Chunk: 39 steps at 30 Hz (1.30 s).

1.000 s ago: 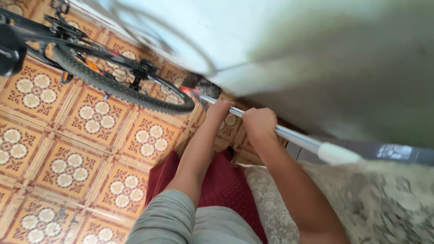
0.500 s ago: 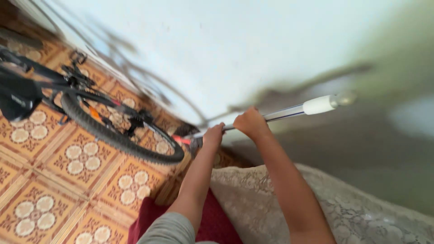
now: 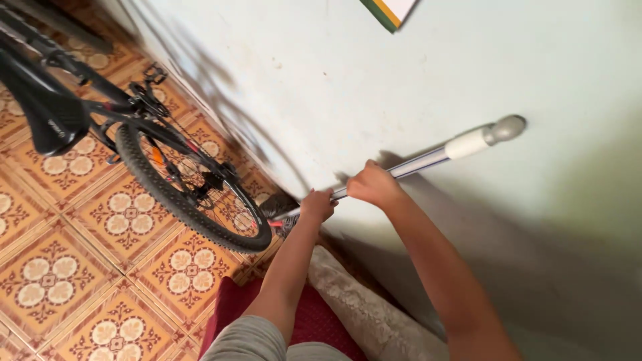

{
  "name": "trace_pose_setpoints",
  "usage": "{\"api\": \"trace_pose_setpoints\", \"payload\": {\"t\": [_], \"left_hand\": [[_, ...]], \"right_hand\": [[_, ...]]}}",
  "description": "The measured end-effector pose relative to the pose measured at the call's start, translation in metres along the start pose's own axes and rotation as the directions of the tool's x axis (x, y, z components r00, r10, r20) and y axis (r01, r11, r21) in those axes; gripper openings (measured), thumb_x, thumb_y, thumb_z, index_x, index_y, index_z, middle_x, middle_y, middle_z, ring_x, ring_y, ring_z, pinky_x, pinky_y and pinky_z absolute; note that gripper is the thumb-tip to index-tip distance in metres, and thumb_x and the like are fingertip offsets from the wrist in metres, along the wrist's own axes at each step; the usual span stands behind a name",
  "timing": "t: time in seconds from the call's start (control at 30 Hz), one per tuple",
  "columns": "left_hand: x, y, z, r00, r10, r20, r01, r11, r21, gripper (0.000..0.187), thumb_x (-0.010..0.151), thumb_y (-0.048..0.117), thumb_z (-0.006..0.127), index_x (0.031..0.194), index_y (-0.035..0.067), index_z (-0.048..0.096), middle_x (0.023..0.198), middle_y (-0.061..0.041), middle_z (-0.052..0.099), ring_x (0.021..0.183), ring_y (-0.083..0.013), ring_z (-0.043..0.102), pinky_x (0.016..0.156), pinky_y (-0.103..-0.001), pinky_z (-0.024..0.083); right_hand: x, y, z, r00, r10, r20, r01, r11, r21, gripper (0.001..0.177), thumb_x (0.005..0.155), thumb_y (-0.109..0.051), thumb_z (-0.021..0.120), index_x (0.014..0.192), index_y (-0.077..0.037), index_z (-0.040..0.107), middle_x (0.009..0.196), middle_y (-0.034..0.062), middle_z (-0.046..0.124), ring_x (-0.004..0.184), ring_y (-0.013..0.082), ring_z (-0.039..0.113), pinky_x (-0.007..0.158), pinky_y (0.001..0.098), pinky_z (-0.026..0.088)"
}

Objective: Cleaning the floor area around a bicycle using a mop and then moving the bicycle.

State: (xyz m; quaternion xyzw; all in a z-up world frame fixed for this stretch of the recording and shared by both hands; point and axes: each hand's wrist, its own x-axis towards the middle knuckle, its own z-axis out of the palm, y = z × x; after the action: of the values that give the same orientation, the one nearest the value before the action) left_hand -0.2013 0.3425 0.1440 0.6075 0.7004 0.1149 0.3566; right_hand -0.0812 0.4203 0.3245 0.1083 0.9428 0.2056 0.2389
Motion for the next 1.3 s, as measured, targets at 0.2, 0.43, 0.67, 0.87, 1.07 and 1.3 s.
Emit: {"api": "trace_pose_setpoints", "payload": {"t": [0.2, 0.43, 0.67, 0.87, 1.07, 1.3], "left_hand": [[-0.006, -0.014, -0.023, 0.995, -0.098, 0.001, 0.098, 0.994, -0.044, 0.032, 0.103, 0.042, 0.055, 0.122, 0.016, 0.058, 0.098, -0.012, 0.075, 0.102, -0.0339, 0.068, 0.095, -0.049, 0.055], [0.008, -0.031, -0.034, 0.983, -0.153, -0.106, 0.149, 0.988, -0.042, 0.037, 0.105, 0.046, 0.051, 0.125, 0.016, 0.055, 0.101, -0.012, 0.075, 0.101, -0.0344, 0.07, 0.096, -0.049, 0.053], [0.023, -0.049, -0.046, 0.97, -0.217, -0.113, 0.22, 0.976, 0.007, 0.039, 0.105, 0.049, 0.048, 0.126, 0.016, 0.051, 0.106, -0.011, 0.074, 0.109, -0.033, 0.067, 0.099, -0.045, 0.053], [0.03, -0.062, -0.044, 0.988, -0.094, -0.124, 0.118, 0.971, 0.207, 0.048, 0.106, 0.049, 0.046, 0.136, 0.011, 0.047, 0.14, -0.008, 0.059, 0.137, -0.0276, 0.05, 0.117, -0.044, 0.036], [0.009, -0.081, -0.077, 0.981, 0.072, -0.18, -0.035, 0.979, 0.201, 0.052, 0.103, 0.037, 0.053, 0.149, 0.017, 0.041, 0.158, -0.003, 0.042, 0.146, -0.0266, 0.039, 0.118, -0.046, 0.033], [-0.008, -0.132, -0.128, 0.965, 0.193, -0.178, -0.145, 0.956, 0.254, 0.043, 0.102, 0.023, 0.057, 0.144, 0.019, 0.049, 0.16, -0.004, 0.043, 0.149, -0.0279, 0.038, 0.117, -0.045, 0.037]], "right_hand": [[0.036, 0.009, -0.024, 0.997, -0.074, 0.024, 0.074, 0.997, -0.018, 0.013, 0.078, -0.008, 0.068, 0.068, -0.015, 0.069, 0.062, 0.0035, 0.07, 0.055, 0.0231, 0.068, 0.073, 0.0405, 0.05], [0.071, 0.028, -0.042, 0.983, -0.182, -0.021, 0.175, 0.967, -0.183, 0.016, 0.078, -0.01, 0.068, 0.064, -0.017, 0.07, 0.063, 0.0025, 0.07, 0.06, 0.022, 0.068, 0.076, 0.04, 0.049], [0.061, 0.022, -0.041, 0.879, -0.097, -0.467, -0.121, 0.901, -0.416, 0.013, 0.09, -0.015, 0.063, 0.098, -0.012, 0.072, 0.098, 0.0034, 0.071, 0.107, 0.0196, 0.064, 0.113, 0.0405, 0.035], [0.056, 0.001, -0.029, 0.761, 0.118, -0.638, -0.354, 0.899, -0.256, 0.021, 0.099, -0.019, 0.06, 0.118, -0.016, 0.07, 0.143, -0.0014, 0.062, 0.147, 0.0168, 0.042, 0.13, 0.0393, 0.016], [0.059, -0.013, -0.013, 0.768, 0.216, -0.603, -0.366, 0.92, -0.136, 0.029, 0.1, -0.02, 0.057, 0.125, -0.022, 0.07, 0.156, -0.0027, 0.054, 0.153, 0.0156, 0.034, 0.127, 0.043, 0.016], [0.078, -0.046, -0.035, 0.814, 0.447, -0.372, -0.387, 0.894, 0.226, 0.034, 0.097, -0.019, 0.057, 0.128, -0.018, 0.071, 0.154, 0.0021, 0.053, 0.153, 0.0182, 0.034, 0.121, 0.0478, 0.026]]}}
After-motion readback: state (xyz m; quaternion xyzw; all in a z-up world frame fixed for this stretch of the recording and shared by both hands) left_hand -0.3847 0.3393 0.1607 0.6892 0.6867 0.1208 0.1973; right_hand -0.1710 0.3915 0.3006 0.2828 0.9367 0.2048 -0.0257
